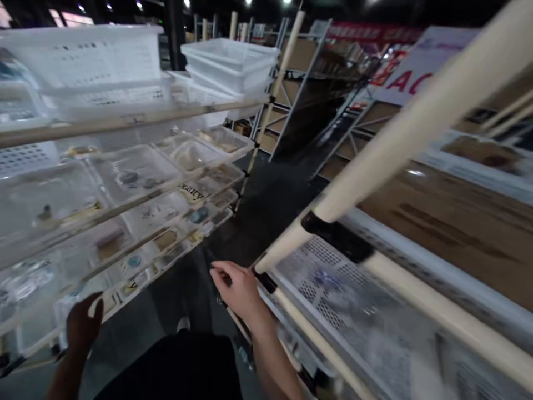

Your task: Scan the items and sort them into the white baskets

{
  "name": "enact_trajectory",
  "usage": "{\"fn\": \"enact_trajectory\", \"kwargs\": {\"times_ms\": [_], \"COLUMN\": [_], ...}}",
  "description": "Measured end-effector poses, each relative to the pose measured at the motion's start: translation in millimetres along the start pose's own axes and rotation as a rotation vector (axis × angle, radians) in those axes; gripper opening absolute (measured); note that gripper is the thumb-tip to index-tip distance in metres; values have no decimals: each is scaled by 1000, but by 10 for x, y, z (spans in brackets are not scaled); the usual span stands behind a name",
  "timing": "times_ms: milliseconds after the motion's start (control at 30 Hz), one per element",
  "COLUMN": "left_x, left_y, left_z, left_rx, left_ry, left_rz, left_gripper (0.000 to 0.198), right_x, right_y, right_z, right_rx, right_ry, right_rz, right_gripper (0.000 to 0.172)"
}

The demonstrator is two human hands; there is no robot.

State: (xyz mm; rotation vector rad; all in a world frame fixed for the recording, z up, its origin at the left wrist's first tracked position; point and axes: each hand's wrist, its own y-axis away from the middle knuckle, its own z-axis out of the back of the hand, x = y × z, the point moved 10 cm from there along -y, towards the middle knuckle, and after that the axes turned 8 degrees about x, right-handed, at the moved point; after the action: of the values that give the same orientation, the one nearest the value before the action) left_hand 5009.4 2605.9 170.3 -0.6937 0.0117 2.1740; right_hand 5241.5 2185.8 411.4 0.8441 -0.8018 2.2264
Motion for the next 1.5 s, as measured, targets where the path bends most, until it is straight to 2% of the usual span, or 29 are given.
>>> {"fn": "enact_trajectory", "kwargs": {"times_ms": [67, 133, 167, 200, 233, 267, 333, 400, 433, 500, 600, 700, 767, 867, 933, 1000, 1067, 1100, 1133, 1200, 1267, 1367, 1433, 1500], "left_x": [129, 60, -9, -70, -115, -132, -69, 49, 103, 193, 240, 87, -77, -268, -339, -355, -236, -98, 105, 649, 1255, 2000, 2300, 2459], "left_y": [-268, -470, -573, -691, -835, -1000, -1293, -1432, -1448, -1422, -1368, -1338, -1350, -1392, -1379, -1282, -1000, -771, -486, 248, 1137, 2481, 3211, 3694], "left_z": [606, 1212, 1452, 1641, 1762, 1813, 1744, 1575, 1501, 1398, 1313, 1319, 1293, 1152, 1015, 858, 757, 756, 800, 1013, 1328, 1814, 2074, 2259], "left_rx": [-255, -511, -594, -642, -636, -579, -394, -246, -213, -214, -263, -360, -388, -388, -407, -407, -400, -403, -409, -424, -424, -405, -395, -408], "left_ry": [-73, -181, -231, -270, -294, -305, -310, -317, -323, -337, -385, -453, -446, -350, -290, -276, -304, -330, -348, -326, -230, -78, -28, 20], "left_rz": [-13, -69, -91, -92, -75, -38, 101, 251, 309, 392, 438, 421, 397, 355, 269, 107, -44, -80, -72, 39, 221, 596, 911, 1184], "left_gripper": [45, 49, 54, 58, 61, 62, 61, 62, 62, 60, 51, 41, 38, 35, 31, 36, 46, 50, 51, 52, 49, 42, 50, 57], "right_x": [-19, -34, -45, -69, -105, -153, -275, -415, -483, -617, -755, -703, -452, 267, 828, 1342, 1746, 1903, 2038, 2280, 2535, 3061, 3486, 3900], "right_y": [-386, -695, -822, -935, -1040, -1141, -1341, -1550, -1660, -1896, -2303, -2742, -2979, -3072, -2893, -2555, -2153, -1976, -1824, -1618, -1490, -1349, -1322, -1323], "right_z": [-254, -420, -473, -509, -534, -550, -585, -658, -716, -881, -1210, -1658, -2035, -2692, -3177, -3631, -4034, -4219, -4402, -4755, -5079, -5540, -5868, -6237], "right_rx": [4, 27, 42, 56, 68, 75, 84, 104, 122, 183, 301, 431, 512, 658, 825, 1009, 1150, 1177, 1179, 1103, 975, 840, 789, 768], "right_ry": [33, 14, -8, -30, -45, -54, -67, -88, -100, -125, -184, -277, -331, -384, -415, -427, -403, -389, -379, -403, -460, -586, -682, -760], "right_rz": [13, 45, 60, 68, 66, 59, 36, 15, 11, 5, 36, 101, 188, 387, 506, 622, 737, 775, 796, 772, 709, 626, 556, 460], "right_gripper": [23, 24, 24, 23, 23, 23, 25, 27, 28, 29, 32, 33, 31, 26, 22, 21, 19, 17, 16, 15, 23, 64, 92, 105]}}
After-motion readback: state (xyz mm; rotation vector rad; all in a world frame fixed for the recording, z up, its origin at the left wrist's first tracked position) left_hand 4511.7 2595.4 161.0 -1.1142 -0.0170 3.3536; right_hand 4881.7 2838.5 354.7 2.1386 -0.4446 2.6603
